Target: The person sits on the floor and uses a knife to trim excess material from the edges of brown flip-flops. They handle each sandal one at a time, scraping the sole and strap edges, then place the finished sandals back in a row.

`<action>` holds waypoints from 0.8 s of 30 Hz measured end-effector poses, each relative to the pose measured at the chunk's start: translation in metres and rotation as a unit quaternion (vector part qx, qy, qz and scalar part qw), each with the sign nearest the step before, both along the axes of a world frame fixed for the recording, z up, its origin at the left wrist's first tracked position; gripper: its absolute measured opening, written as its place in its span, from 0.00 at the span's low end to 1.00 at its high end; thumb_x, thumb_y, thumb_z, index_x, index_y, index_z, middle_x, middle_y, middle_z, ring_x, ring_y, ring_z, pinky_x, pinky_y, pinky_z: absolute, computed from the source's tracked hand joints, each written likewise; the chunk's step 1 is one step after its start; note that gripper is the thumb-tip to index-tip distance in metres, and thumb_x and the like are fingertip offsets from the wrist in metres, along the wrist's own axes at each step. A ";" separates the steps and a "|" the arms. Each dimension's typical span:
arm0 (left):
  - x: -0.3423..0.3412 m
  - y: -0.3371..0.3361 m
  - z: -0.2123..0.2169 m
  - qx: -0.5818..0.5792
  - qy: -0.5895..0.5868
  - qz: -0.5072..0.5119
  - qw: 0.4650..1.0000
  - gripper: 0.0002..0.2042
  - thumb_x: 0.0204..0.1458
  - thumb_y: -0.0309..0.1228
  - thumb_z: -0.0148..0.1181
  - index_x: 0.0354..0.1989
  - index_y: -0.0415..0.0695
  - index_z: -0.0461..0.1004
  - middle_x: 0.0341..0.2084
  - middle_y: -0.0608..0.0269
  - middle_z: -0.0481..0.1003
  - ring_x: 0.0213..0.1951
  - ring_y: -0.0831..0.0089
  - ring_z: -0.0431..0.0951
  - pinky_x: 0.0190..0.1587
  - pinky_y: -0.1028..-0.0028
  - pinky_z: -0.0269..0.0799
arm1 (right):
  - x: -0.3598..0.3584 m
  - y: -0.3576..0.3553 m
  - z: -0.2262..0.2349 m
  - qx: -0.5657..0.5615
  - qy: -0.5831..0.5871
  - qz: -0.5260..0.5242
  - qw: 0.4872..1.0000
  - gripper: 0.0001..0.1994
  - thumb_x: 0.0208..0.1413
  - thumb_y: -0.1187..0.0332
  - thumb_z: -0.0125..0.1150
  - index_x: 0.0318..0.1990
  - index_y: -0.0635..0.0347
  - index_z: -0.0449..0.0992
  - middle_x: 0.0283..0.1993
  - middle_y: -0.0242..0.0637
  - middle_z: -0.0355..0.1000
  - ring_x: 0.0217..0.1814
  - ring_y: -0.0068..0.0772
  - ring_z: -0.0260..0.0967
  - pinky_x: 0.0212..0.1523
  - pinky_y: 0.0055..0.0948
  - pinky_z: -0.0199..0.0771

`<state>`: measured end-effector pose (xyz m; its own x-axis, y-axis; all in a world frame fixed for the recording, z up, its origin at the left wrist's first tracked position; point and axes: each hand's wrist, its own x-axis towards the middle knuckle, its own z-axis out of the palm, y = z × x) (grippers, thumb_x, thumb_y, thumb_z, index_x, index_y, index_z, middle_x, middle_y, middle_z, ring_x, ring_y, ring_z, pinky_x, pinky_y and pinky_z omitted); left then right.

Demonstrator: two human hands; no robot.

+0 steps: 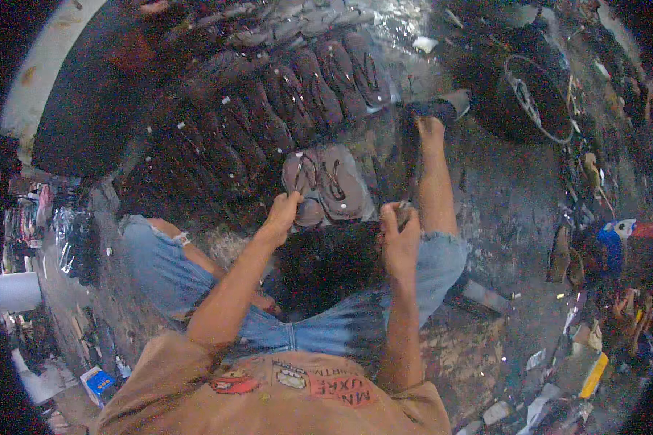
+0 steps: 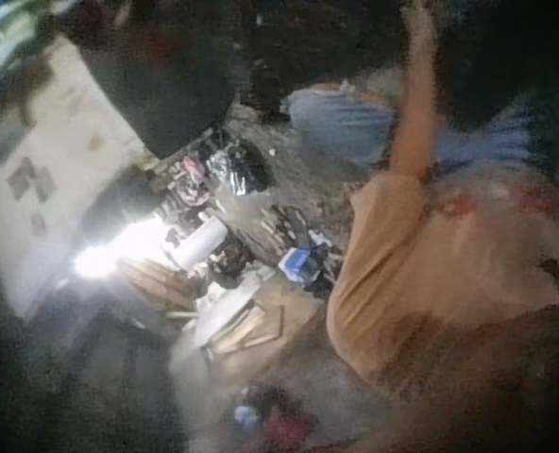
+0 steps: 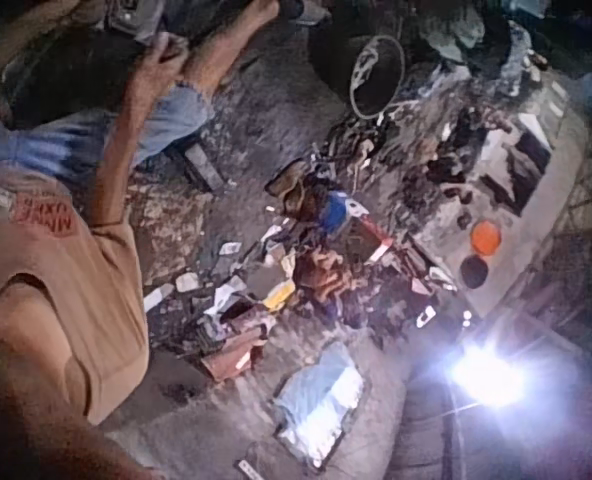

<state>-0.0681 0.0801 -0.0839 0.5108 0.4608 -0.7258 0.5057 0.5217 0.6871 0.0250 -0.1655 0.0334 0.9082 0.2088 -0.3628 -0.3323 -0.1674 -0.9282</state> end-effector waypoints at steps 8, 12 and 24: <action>0.021 -0.039 0.049 0.232 0.137 -0.097 0.958 0.45 0.47 0.55 0.71 0.58 0.23 0.65 0.59 0.33 0.69 0.62 0.49 0.70 0.63 0.58 0.66 | -0.070 -0.011 0.031 0.038 0.075 0.106 0.991 0.11 0.68 0.68 0.54 0.54 0.59 0.71 0.29 0.27 0.68 0.24 0.17 0.62 0.24 0.24 0.64; 0.019 -0.015 0.041 0.124 0.103 0.000 0.987 0.41 0.53 0.56 0.64 0.56 0.22 0.67 0.57 0.35 0.71 0.60 0.51 0.72 0.61 0.57 0.66 | -0.072 -0.008 0.042 -0.077 0.016 0.214 0.974 0.11 0.69 0.63 0.53 0.46 0.62 0.71 0.23 0.36 0.67 0.23 0.23 0.60 0.25 0.32 0.62; 0.023 -0.004 0.015 0.030 0.090 0.034 0.995 0.26 0.60 0.48 0.58 0.49 0.30 0.74 0.40 0.53 0.79 0.40 0.62 0.79 0.47 0.59 0.74 | -0.048 0.023 0.023 -0.243 -0.009 0.311 0.919 0.20 0.69 0.55 0.53 0.38 0.67 0.71 0.29 0.61 0.73 0.34 0.71 0.69 0.34 0.52 0.66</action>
